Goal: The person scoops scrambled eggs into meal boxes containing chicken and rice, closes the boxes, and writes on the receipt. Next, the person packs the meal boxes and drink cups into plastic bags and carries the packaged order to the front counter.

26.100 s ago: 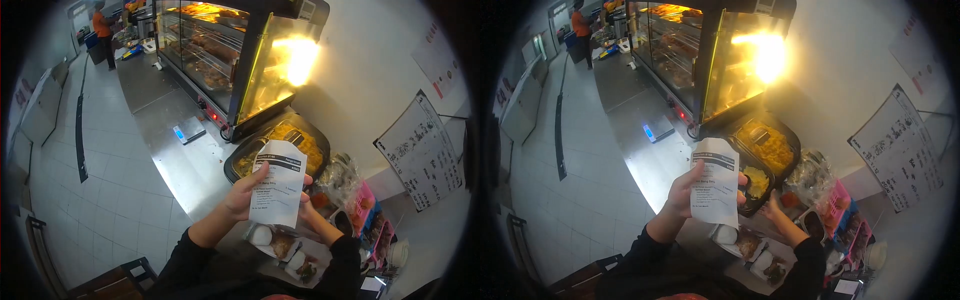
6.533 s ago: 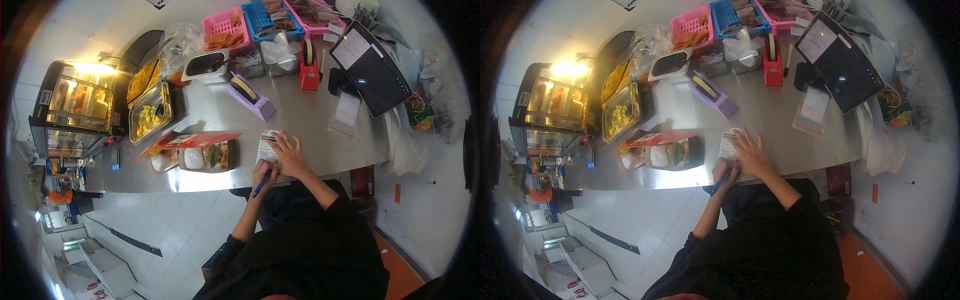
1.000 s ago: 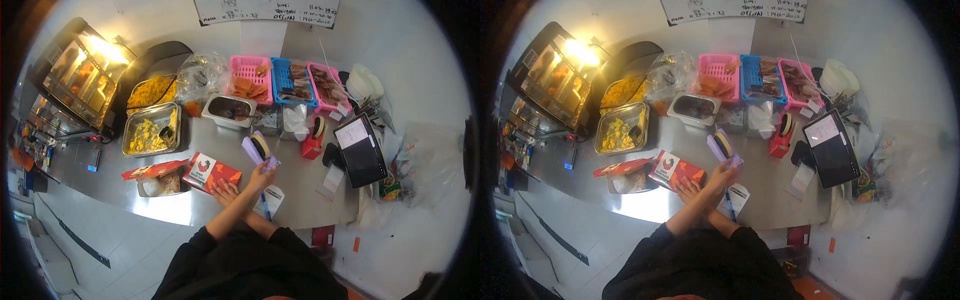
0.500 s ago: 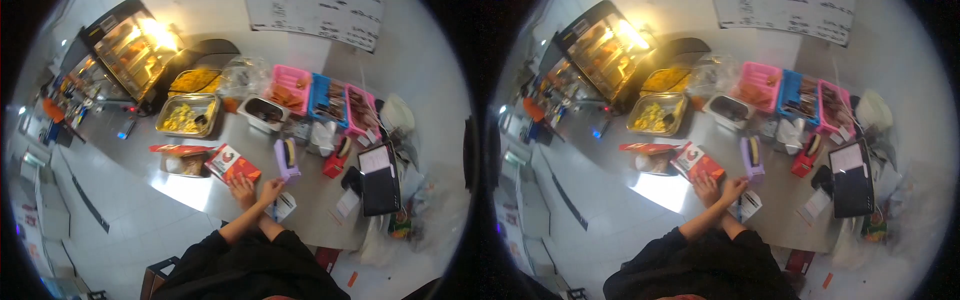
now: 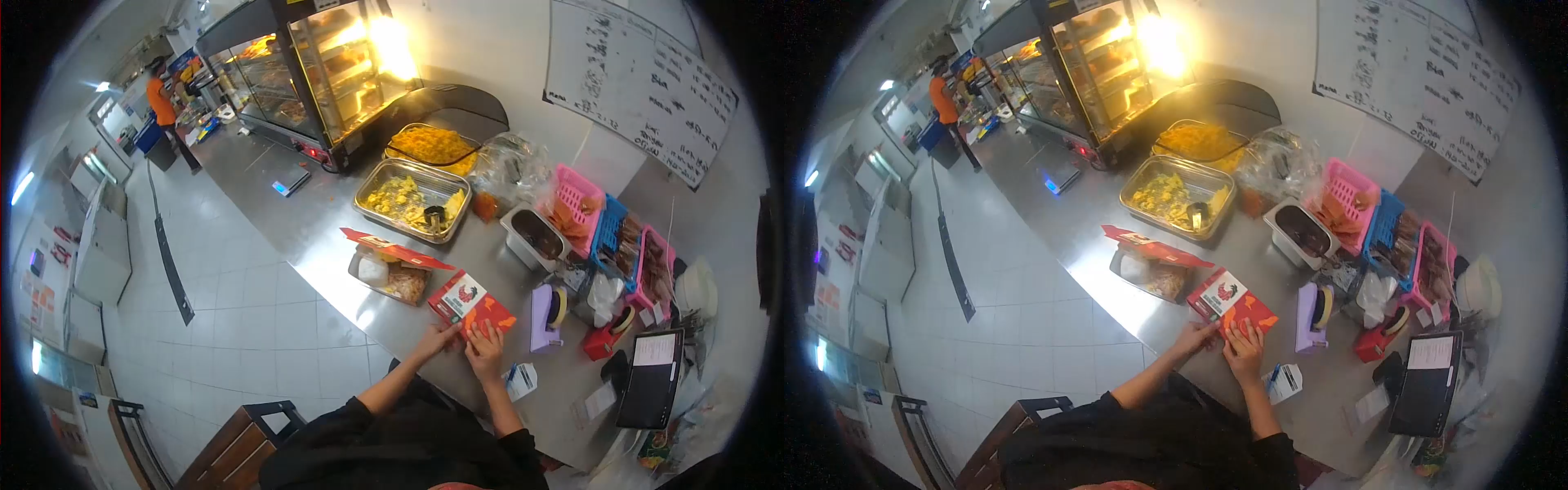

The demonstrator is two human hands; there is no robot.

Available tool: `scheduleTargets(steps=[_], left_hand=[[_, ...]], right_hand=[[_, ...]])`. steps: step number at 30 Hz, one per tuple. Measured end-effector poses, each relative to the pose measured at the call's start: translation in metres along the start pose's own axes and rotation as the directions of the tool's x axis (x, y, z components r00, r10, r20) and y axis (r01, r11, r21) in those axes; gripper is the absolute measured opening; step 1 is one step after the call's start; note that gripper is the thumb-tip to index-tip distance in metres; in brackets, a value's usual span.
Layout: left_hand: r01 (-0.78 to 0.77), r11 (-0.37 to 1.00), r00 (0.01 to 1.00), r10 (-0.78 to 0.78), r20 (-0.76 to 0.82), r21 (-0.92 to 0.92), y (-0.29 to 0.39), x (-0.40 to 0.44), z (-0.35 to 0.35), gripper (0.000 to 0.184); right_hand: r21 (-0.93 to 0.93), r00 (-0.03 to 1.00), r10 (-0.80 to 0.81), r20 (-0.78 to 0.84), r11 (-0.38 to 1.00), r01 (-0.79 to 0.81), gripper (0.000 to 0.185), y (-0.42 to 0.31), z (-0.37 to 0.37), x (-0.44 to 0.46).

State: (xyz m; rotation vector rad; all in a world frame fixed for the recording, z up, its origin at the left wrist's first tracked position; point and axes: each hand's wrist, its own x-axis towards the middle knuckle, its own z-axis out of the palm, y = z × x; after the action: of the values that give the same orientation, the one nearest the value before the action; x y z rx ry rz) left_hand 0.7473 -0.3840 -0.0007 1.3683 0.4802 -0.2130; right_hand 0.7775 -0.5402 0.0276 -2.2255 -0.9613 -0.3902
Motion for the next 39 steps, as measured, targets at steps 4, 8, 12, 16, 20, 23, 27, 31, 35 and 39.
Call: scheduleTargets(steps=[4,8,12,16,20,23,27,31,35,39], left_hand=[[0.030,0.972,0.980,-0.074,0.186,0.231,-0.004,0.012,-0.019,0.042],[-0.197,0.548,0.980,0.134,0.147,0.813,0.006,0.013,-0.039,0.036],[-0.192,0.772,0.662,0.558,-0.501,0.605,0.099,-0.011,-0.115,0.024],[0.077,0.420,0.368,0.831,-0.417,0.904,0.117,0.029,-0.195,0.020],[0.141,0.514,0.843,0.386,-0.375,0.846,0.110,0.063,-0.225,0.021],[0.034,0.478,0.838,0.465,-0.286,0.878,0.089,0.085,-0.233,0.022],[-0.203,0.401,0.777,0.621,-0.102,0.894,0.078,0.097,-0.225,0.025],[-0.186,0.443,0.802,0.584,-0.124,0.877,0.065,0.102,-0.213,0.030],[-0.268,0.532,0.707,0.675,-0.211,0.803,0.118,0.055,-0.185,0.016],[-0.196,0.630,0.791,0.555,-0.259,0.752,0.146,0.039,-0.162,0.015]], right_hand=[[-0.036,0.997,0.051,0.057,0.998,-0.049,0.033,-0.004,-0.001,0.003],[-0.072,0.988,0.114,0.101,0.992,-0.107,0.034,-0.018,-0.005,0.013],[-0.160,0.976,0.203,0.077,0.969,-0.189,0.031,-0.013,-0.003,0.019],[-0.194,0.944,0.325,-0.059,0.924,-0.330,0.029,0.001,-0.002,0.019],[0.028,0.739,0.471,-0.482,0.851,-0.524,0.036,0.008,0.013,0.040],[0.149,0.725,0.615,-0.311,0.784,-0.602,0.044,0.014,0.010,0.044],[0.111,0.747,0.610,-0.264,0.788,-0.605,0.052,0.020,0.008,0.038],[0.257,0.747,0.569,-0.343,0.822,-0.508,0.053,0.043,0.024,0.021],[0.205,0.728,0.589,-0.350,0.807,-0.554,0.050,0.054,0.029,0.014],[0.098,0.738,0.567,-0.367,0.812,-0.575,0.050,0.039,0.019,0.025]])
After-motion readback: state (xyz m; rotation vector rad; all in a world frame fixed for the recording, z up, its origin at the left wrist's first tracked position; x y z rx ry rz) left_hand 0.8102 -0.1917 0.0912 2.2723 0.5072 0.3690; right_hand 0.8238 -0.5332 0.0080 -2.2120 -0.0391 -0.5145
